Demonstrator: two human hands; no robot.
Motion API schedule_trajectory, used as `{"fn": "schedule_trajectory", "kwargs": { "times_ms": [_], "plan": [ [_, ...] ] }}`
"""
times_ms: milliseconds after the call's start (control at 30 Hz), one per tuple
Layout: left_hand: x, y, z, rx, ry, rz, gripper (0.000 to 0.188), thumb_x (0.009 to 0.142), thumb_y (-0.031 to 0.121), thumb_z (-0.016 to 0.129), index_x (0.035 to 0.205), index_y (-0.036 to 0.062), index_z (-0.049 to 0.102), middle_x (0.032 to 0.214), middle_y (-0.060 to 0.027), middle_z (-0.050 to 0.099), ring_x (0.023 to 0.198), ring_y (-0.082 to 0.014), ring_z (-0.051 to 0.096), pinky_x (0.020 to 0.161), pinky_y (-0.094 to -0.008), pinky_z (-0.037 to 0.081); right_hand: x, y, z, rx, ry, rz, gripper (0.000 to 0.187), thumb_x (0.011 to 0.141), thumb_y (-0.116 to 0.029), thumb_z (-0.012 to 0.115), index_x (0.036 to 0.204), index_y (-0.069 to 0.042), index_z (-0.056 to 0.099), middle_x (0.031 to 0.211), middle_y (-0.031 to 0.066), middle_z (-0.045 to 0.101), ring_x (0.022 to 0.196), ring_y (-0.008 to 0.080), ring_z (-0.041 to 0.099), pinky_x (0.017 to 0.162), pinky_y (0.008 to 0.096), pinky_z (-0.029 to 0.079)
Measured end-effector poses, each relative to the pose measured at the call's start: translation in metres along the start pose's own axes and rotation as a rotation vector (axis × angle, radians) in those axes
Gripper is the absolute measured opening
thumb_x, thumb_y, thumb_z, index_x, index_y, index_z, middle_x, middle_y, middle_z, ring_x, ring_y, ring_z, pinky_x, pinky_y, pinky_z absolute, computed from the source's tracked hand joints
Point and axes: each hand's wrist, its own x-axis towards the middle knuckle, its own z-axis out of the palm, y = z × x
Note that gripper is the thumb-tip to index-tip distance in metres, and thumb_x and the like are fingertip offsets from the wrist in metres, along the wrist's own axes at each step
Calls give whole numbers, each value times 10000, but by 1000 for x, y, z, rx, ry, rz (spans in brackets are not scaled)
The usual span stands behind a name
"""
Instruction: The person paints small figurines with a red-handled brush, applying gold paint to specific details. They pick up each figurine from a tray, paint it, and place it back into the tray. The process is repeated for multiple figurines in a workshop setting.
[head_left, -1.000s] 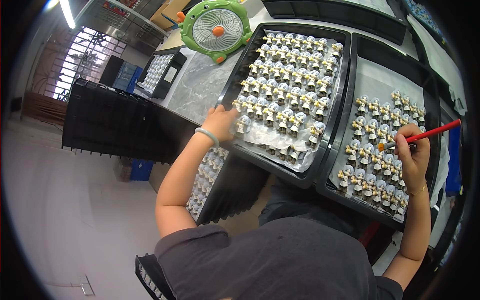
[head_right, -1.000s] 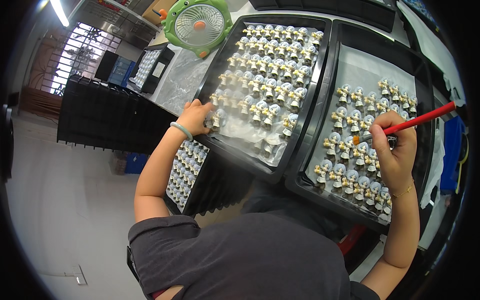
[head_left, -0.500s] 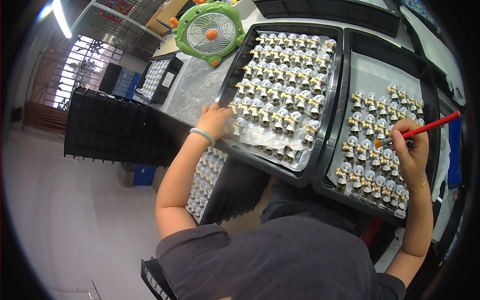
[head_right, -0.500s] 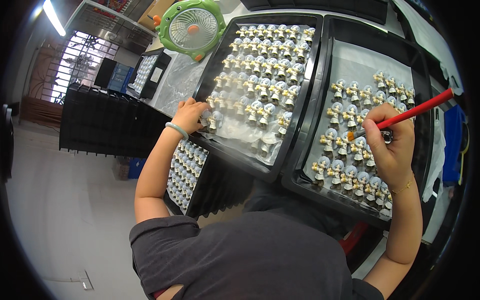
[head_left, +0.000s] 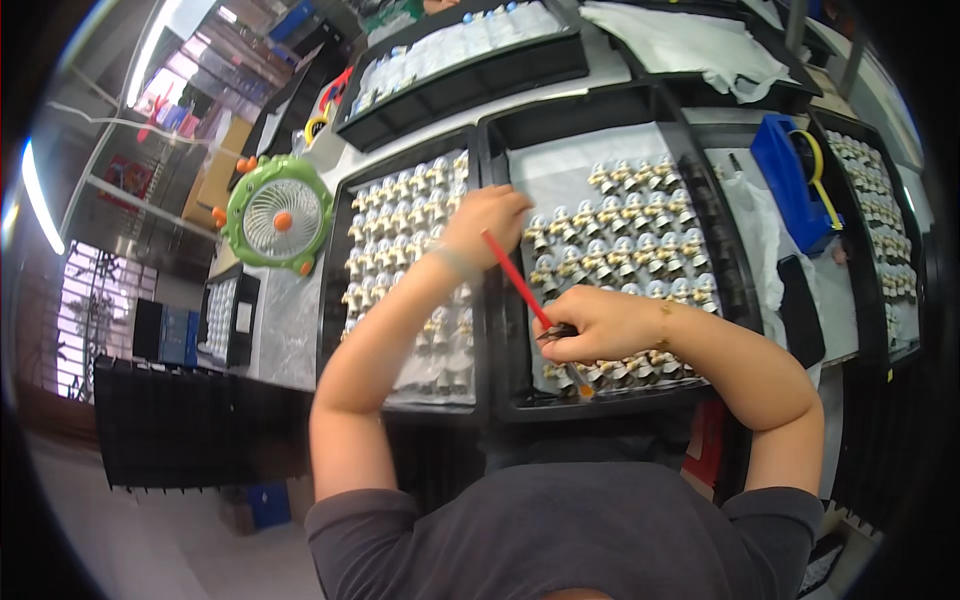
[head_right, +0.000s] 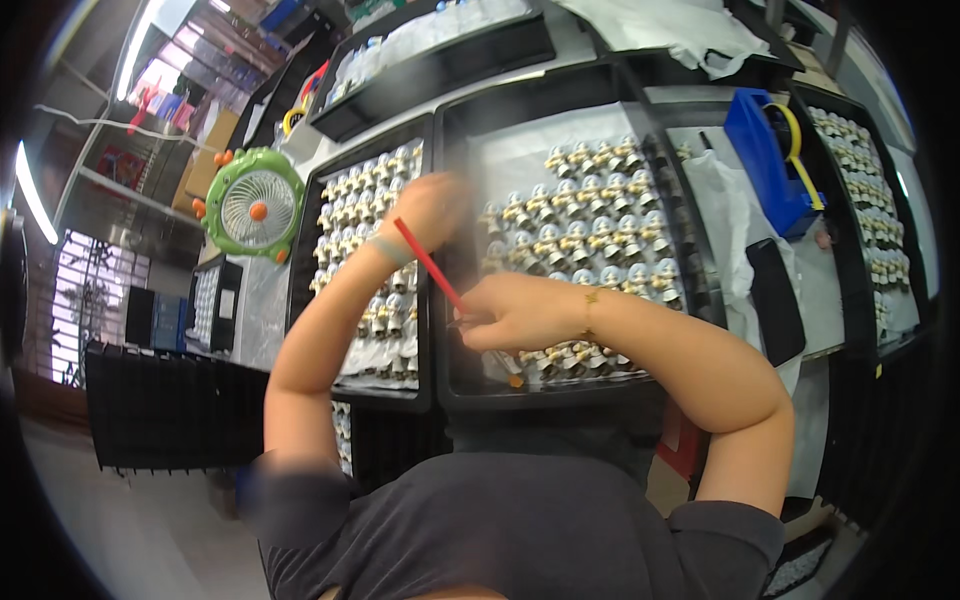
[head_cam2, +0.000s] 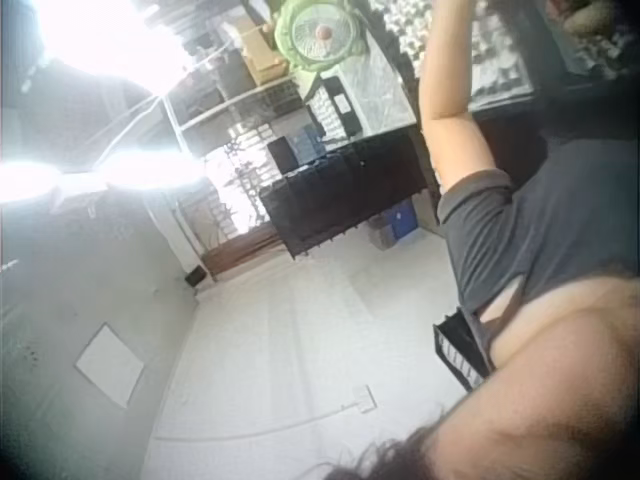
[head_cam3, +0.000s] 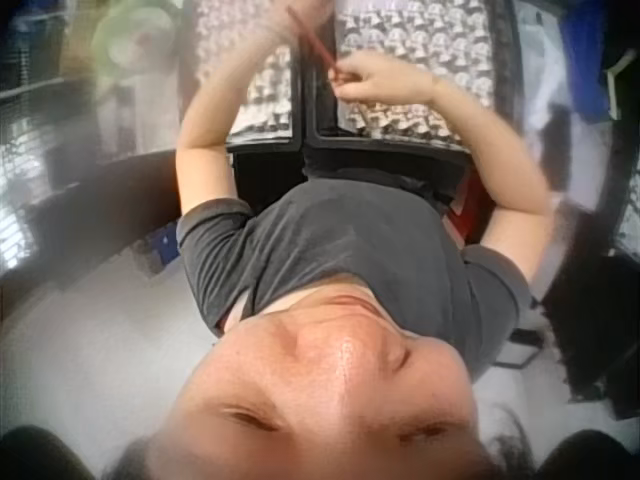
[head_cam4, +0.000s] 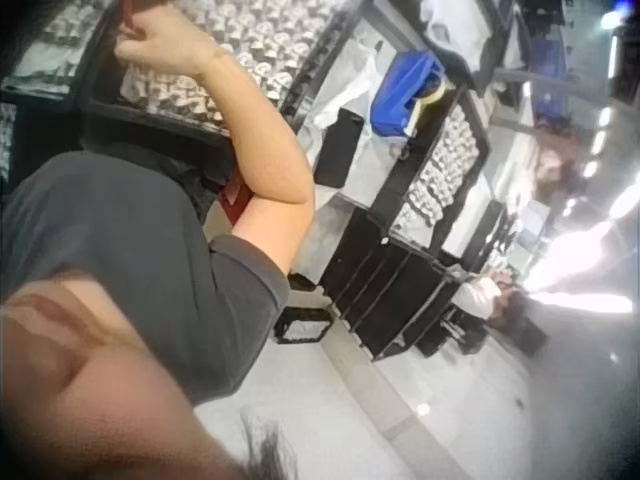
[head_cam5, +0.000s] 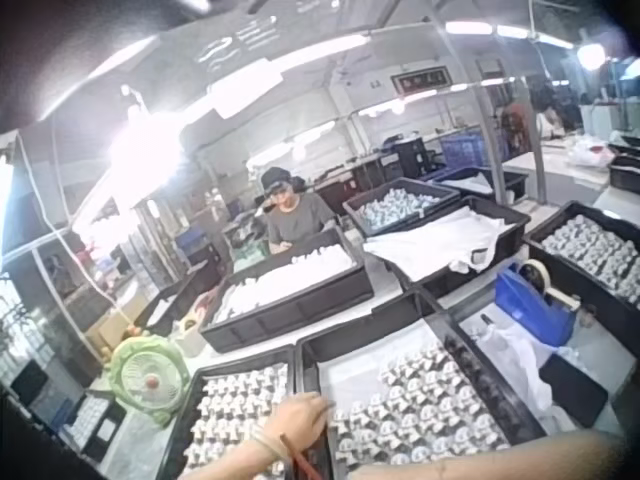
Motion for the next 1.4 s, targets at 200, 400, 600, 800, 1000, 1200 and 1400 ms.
{"fn": "schedule_trajectory", "kwargs": {
  "times_ms": [200, 400, 600, 800, 1000, 1200, 1400],
  "plan": [
    [125, -22, 129, -292, -92, -493, 462, 738, 371, 584, 1074, 60, 526, 1075, -185, 511, 1003, -366, 484, 868, -390, 397, 9, 19, -12, 161, -33, 10, 150, 755, -152, 504, 669, -30, 490, 541, 14, 496, 453, 64, 458, 432, 226, 376],
    [148, -22, 141, -494, -236, -509, 322, 706, 332, 639, 890, 70, 601, 850, -168, 611, 834, -275, 580, 750, -353, 446, -3, 4, -22, 143, 98, 9, 147, 761, -147, 523, 669, -34, 502, 577, 2, 507, 475, 54, 469, 439, 204, 377],
    [92, -23, 54, -327, 308, -292, 242, 799, 170, 523, 1027, 87, 519, 924, -135, 570, 787, -258, 581, 680, -345, 462, -2, 2, -17, 229, 284, 50, 111, 770, -128, 523, 721, -29, 520, 552, -12, 484, 478, 48, 459, 431, 198, 358],
    [-16, 6, -12, -1463, 103, -560, 337, 904, 272, 376, 1186, 95, 427, 991, -71, 538, 651, -127, 536, 576, -251, 491, -9, -7, -22, 288, 569, 4, 125, 780, -134, 524, 686, -54, 508, 576, -23, 482, 465, 41, 465, 405, 161, 348],
    [-72, 29, -27, -1916, 137, -290, 662, 724, 220, 635, 1281, 88, 302, 1161, -142, 464, 835, -192, 547, 762, -310, 452, -8, -2, -22, 346, 643, -64, 156, 801, -167, 512, 685, -64, 499, 549, -38, 471, 441, 16, 442, 378, 150, 308],
    [-82, 44, -26, -1717, 199, -71, 862, 536, -69, 639, 1250, 214, 248, 1227, -159, 372, 972, -296, 532, 865, -416, 415, -9, 8, -30, 323, 706, -130, 163, 816, -161, 488, 693, -54, 490, 611, -12, 494, 434, 19, 432, 374, 148, 303],
    [-85, 51, -32, -1521, 173, -4, 693, 589, -69, 605, 1136, 162, 247, 1216, -140, 355, 1009, -233, 470, 845, -355, 391, -7, 11, -31, 264, 718, -125, 174, 820, -174, 495, 697, -52, 488, 610, -13, 489, 436, 17, 432, 375, 147, 302]
  ]
}}
